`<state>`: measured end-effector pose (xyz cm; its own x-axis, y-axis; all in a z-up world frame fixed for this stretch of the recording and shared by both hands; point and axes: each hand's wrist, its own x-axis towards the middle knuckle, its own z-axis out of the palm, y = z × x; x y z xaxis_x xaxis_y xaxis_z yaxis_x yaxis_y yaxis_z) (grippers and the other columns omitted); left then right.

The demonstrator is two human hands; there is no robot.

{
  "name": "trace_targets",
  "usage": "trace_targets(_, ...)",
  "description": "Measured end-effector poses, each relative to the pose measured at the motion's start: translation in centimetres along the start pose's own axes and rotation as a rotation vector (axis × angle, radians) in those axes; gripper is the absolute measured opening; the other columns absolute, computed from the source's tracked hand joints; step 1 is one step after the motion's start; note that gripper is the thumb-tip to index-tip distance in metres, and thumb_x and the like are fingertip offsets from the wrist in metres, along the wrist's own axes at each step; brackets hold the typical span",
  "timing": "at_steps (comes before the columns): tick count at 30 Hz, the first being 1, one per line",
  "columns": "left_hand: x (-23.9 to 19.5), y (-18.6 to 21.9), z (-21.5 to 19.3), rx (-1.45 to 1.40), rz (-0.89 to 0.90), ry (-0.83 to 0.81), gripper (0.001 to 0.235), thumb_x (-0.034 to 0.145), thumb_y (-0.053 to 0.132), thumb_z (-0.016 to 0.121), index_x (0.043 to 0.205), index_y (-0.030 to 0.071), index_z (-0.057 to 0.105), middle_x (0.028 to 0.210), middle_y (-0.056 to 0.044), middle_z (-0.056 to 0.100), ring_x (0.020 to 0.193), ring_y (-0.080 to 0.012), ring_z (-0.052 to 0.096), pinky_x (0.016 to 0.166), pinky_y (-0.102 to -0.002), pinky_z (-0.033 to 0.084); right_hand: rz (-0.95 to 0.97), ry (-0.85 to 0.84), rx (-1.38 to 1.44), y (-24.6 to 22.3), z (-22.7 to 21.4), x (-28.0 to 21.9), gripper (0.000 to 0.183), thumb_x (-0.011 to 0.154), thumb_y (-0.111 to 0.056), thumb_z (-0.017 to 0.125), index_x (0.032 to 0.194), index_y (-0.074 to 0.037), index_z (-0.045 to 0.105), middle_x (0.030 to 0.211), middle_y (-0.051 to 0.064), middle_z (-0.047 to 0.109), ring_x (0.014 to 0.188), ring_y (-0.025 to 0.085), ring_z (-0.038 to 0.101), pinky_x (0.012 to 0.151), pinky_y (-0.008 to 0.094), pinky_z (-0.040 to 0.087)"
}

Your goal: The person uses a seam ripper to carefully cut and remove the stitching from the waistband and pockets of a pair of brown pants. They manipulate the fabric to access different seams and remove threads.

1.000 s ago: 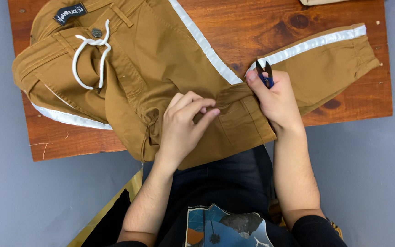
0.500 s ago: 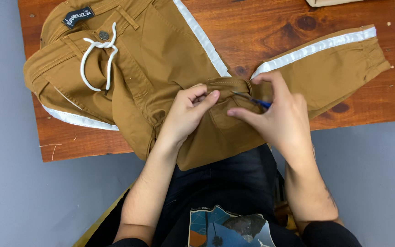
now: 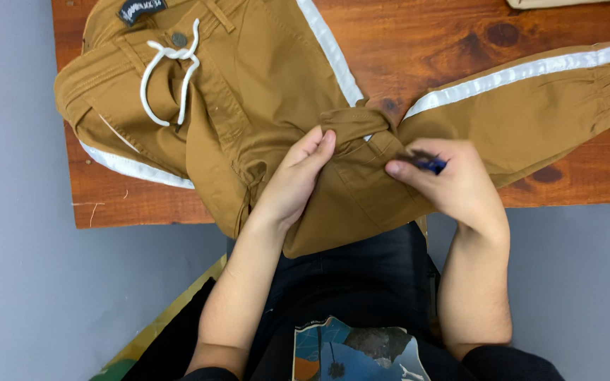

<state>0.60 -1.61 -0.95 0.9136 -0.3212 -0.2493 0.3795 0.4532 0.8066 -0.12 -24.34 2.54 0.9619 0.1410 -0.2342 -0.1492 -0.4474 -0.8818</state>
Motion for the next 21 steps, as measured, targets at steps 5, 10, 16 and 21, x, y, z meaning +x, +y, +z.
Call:
trace_targets(5,-0.3,-0.5,0.2,0.13,0.169,0.037,0.028,0.109,0.024,0.058,0.13,0.007,0.064,0.114,0.002,0.066,0.114,-0.006,0.055,0.105,-0.027,0.044,-0.041,-0.022,-0.013,-1.3,0.7,1.0,0.052,0.09,-0.021,0.082,0.051,-0.013,0.048,0.045,-0.005,0.032,0.049,0.007,0.027,0.05,0.024,0.021)
trace_targets(10,-0.1,-0.9,0.6,-0.233,0.003,0.018,0.038,0.111,0.02,0.053,0.143,0.0,0.056,0.135,-0.005,0.064,0.129,-0.0138,0.056,0.117,-0.031,0.039,-0.03,-0.07,0.067,-1.1,0.4,1.6,0.054,0.088,-0.015,0.079,0.052,-0.018,0.04,0.05,-0.013,0.026,0.053,0.002,0.022,0.052,0.022,0.017)
trace_targets(16,-0.1,-1.4,0.2,-0.167,0.004,0.034,0.037,0.111,0.022,0.051,0.142,0.002,0.056,0.136,-0.006,0.065,0.131,-0.0138,0.057,0.116,-0.031,0.041,-0.038,-0.031,0.045,-1.1,0.4,1.4,0.056,0.089,-0.016,0.079,0.051,-0.018,0.038,0.049,-0.01,0.024,0.051,0.003,0.022,0.05,0.024,0.017)
trace_targets(21,0.4,-2.4,-0.6,-0.156,0.013,0.03,0.034,0.11,0.021,0.053,0.136,0.001,0.061,0.13,-0.007,0.068,0.126,-0.0136,0.059,0.115,-0.031,0.041,-0.111,-0.097,0.048,-0.9,0.7,1.2,0.054,0.086,-0.014,0.079,0.052,-0.018,0.038,0.05,-0.011,0.025,0.052,0.003,0.023,0.05,0.024,0.017)
